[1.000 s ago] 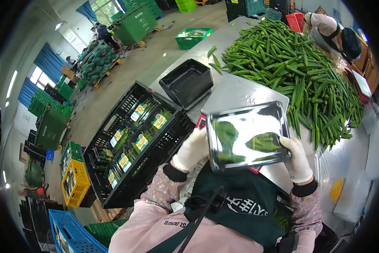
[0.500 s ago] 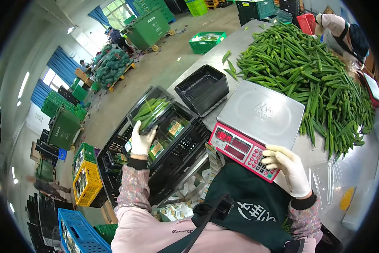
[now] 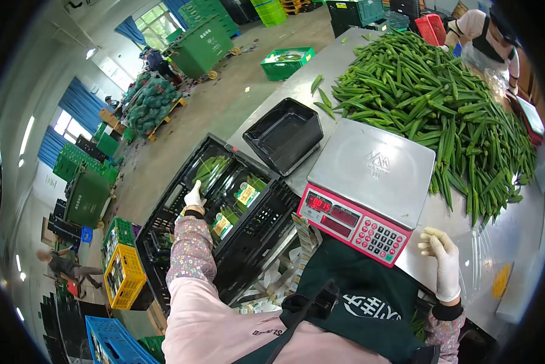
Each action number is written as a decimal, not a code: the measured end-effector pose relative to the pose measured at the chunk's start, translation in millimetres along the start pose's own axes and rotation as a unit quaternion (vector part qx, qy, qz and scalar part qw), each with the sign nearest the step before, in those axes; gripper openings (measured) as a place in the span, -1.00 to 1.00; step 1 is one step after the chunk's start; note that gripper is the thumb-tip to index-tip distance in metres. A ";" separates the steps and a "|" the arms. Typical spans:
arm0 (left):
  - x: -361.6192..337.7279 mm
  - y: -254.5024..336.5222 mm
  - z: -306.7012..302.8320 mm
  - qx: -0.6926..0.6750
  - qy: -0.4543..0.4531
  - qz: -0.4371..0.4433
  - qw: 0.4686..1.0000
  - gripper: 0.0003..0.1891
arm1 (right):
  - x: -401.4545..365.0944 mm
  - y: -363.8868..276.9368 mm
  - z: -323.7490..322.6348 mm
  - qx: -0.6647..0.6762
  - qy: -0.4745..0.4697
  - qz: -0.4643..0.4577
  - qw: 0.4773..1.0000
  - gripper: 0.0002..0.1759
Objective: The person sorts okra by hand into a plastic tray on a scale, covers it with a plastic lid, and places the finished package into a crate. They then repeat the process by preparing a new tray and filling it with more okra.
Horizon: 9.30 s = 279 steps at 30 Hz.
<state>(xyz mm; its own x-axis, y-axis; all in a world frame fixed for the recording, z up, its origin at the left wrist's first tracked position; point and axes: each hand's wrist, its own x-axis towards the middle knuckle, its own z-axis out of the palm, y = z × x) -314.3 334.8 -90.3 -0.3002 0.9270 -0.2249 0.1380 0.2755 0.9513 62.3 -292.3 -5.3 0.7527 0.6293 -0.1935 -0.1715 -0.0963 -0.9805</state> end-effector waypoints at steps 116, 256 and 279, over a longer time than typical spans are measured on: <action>-623.2 -21.5 197.7 -0.156 -0.780 -0.135 0.590 -0.49 | -8.0 -13.9 -125.3 0.234 -0.069 -0.016 0.970 -0.68; -567.8 10.4 172.3 0.038 -0.621 0.611 0.490 -0.59 | 96.5 -32.3 -225.2 0.274 0.037 0.097 0.956 -0.76; -560.5 -1.4 169.9 0.043 -0.649 0.592 0.476 -0.62 | 113.9 7.7 -240.3 -0.175 0.167 0.080 0.967 -0.67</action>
<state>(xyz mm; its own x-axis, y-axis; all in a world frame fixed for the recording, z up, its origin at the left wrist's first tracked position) 14.1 -141.9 -1.4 0.8641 -0.1927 0.4649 -0.4598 -0.6776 0.5739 299.5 -406.6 -43.4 0.9075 0.3066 -0.2872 -0.1213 -0.4632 -0.8779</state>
